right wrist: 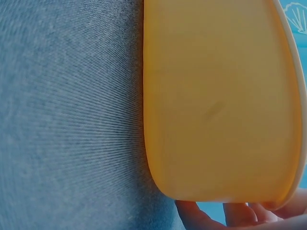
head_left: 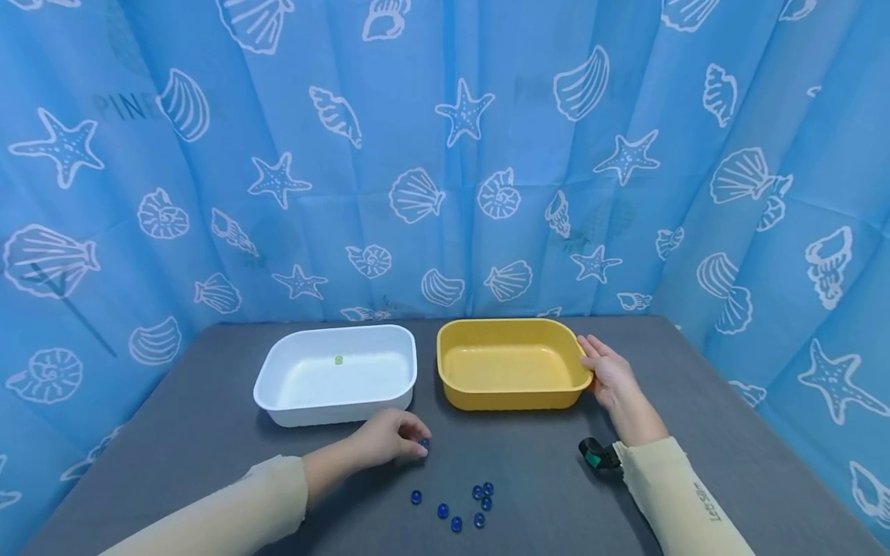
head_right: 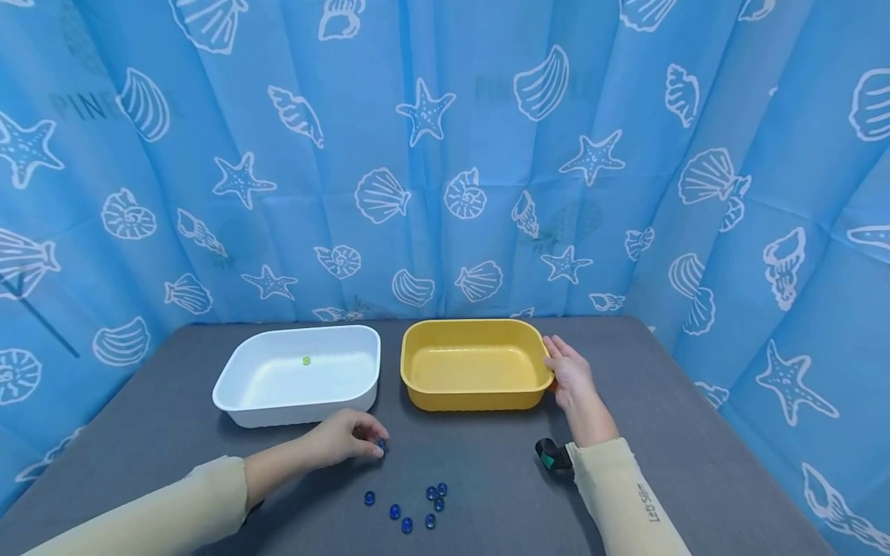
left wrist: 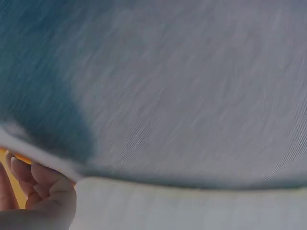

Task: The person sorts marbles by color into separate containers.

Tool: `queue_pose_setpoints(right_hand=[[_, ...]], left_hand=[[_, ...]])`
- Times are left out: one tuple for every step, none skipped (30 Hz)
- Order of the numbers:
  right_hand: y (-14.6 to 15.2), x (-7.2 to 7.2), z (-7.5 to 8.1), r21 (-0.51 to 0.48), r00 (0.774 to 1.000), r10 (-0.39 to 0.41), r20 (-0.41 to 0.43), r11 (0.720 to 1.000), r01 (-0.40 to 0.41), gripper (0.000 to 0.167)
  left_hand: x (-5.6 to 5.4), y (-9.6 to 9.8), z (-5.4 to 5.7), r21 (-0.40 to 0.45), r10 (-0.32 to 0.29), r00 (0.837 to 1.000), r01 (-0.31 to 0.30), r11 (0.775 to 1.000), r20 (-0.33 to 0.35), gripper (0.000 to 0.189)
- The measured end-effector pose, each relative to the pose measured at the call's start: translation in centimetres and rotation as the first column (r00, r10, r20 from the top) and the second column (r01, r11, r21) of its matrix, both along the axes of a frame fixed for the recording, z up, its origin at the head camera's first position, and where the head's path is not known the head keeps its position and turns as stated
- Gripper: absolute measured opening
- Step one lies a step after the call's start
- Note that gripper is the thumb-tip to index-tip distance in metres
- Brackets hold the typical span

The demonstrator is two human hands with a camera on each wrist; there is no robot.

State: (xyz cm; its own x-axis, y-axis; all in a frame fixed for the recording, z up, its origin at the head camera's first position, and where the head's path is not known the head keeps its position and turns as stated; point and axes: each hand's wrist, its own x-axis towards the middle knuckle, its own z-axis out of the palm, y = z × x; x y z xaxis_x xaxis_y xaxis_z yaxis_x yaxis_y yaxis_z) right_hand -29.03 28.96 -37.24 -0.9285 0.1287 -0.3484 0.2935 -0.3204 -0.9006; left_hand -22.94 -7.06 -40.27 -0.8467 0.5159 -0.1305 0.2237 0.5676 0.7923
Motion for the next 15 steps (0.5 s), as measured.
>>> queue_pose_setpoints(right_hand=[[0.0,0.0,0.0,0.000,1.000,-0.001,0.000,1.000,0.001,0.060],[0.0,0.0,0.0,-0.002,1.000,-0.002,-0.001,1.000,0.002,0.060],[0.0,0.0,0.0,-0.005,1.000,-0.003,-0.002,1.000,0.003,0.061],[0.0,0.0,0.0,-0.003,1.000,-0.004,-0.002,1.000,0.004,0.061],[0.0,0.0,0.0,-0.001,1.000,-0.005,-0.003,1.000,0.005,0.060],[-0.1,0.0,0.0,0.001,1.000,-0.005,-0.003,1.000,0.005,0.060],[-0.1,0.0,0.0,0.006,1.000,-0.006,-0.004,1.000,0.006,0.060],[-0.1,0.0,0.0,0.011,1.000,-0.007,-0.003,1.000,0.007,0.060],[-0.1,0.0,0.0,0.014,1.000,-0.011,-0.001,1.000,0.011,0.060],[-0.2,0.0,0.0,0.017,1.000,-0.012,0.000,1.000,0.012,0.060],[-0.2,-0.1,-0.1,0.018,1.000,-0.014,0.001,1.000,0.014,0.060],[-0.1,-0.1,-0.1,0.019,1.000,-0.015,0.001,1.000,0.015,0.059],[-0.1,-0.1,-0.1,0.018,1.000,-0.014,0.002,1.000,0.014,0.059],[-0.1,-0.1,-0.1,0.015,1.000,-0.014,0.002,1.000,0.014,0.059],[-0.1,-0.1,-0.1,0.013,1.000,-0.013,0.002,1.000,0.013,0.059]], left_hand=[[0.0,0.2,0.4,0.004,0.000,1.000,0.000,1.000,-0.002,0.018],[-0.1,0.4,0.7,0.011,0.000,1.000,0.000,1.000,-0.005,0.018],[-0.2,0.6,1.0,0.019,0.000,1.000,0.000,1.000,-0.011,0.018],[-0.2,0.7,1.3,0.027,0.004,1.000,-0.003,1.000,-0.012,0.019],[-0.3,0.9,1.6,0.036,0.008,1.000,-0.008,0.999,-0.014,0.019],[-0.4,1.1,1.8,0.043,0.015,1.000,-0.014,0.999,-0.018,0.019],[-0.5,1.3,2.0,0.052,0.023,1.000,-0.022,0.998,-0.021,0.019],[-0.7,1.5,2.2,0.061,0.028,0.999,-0.026,0.998,-0.030,0.019],[-0.8,1.7,2.4,0.070,0.034,0.999,-0.032,0.997,-0.040,0.019],[-0.9,1.9,2.6,0.079,0.042,0.998,-0.037,0.996,-0.054,0.019],[-1.0,2.1,2.7,0.087,0.049,0.996,-0.043,0.995,-0.070,0.019],[-1.1,2.3,2.9,0.096,0.058,0.995,-0.050,0.994,-0.085,0.019],[-1.2,2.5,3.0,0.103,0.069,0.993,-0.058,0.993,-0.100,0.020],[-1.4,2.7,3.2,0.111,0.081,0.990,-0.069,0.991,-0.113,0.020],[-1.5,2.8,3.3,0.120,0.092,0.988,-0.076,0.990,-0.126,0.019]])
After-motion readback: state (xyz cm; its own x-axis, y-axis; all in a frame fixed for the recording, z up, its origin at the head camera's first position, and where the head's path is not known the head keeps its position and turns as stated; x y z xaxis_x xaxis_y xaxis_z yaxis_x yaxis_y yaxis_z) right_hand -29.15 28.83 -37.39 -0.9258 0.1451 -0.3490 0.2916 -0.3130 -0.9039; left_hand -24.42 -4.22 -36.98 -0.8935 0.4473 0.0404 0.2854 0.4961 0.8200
